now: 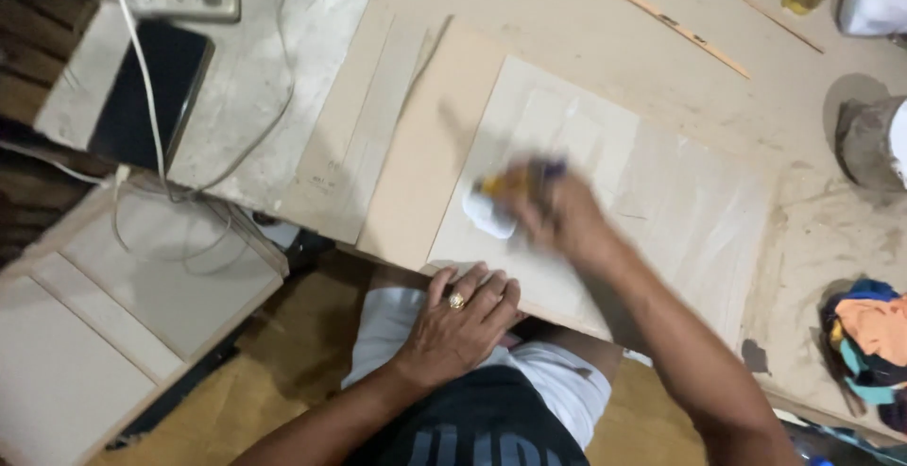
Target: The person applies a white substance to a rectangular board using a brush, then smooths it with a cloth. They place a red sheet over the board and smooth it down with a cloth and their hands.
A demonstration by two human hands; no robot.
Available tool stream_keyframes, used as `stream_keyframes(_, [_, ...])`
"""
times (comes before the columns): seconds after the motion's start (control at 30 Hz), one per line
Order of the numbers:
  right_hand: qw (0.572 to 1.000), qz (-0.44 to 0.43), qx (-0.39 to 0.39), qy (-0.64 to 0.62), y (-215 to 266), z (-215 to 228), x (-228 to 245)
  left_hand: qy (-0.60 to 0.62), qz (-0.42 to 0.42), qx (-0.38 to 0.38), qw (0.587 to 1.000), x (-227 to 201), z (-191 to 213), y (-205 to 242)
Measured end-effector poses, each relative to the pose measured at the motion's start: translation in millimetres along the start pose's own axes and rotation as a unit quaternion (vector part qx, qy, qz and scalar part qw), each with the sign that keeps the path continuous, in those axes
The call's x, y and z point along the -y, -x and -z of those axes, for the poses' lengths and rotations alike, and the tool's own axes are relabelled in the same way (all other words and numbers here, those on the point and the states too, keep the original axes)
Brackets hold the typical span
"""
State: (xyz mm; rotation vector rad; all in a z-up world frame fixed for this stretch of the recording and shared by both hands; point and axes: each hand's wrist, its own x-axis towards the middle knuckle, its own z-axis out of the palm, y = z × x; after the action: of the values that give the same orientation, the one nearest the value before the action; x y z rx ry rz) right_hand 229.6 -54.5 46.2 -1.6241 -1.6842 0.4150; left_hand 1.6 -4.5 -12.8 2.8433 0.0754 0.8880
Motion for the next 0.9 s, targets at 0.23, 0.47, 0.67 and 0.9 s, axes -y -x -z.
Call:
stream_keyframes(0.23, [0.966, -0.109, -0.153, 0.175, -49, 53, -66, 0.089, 0.01, 0.039, 0.995, -1, -4, 6])
stream_keyframes(0.47, [0.953, -0.202, -0.014, -0.226, -14, 2, 70, 0.041, 0.021, -0.037, 0.998, 2, 5, -9])
stream_keyframes(0.67, [0.965, -0.2, -0.151, -0.083, -80, 38, -35, 0.046, 0.017, -0.006, 0.999, -2, -1, -3])
stream_keyframes(0.9, [0.974, -0.164, -0.07, 0.137, 12, 27, 0, 0.057, 0.031, -0.037, 0.997, -1, 6, -8])
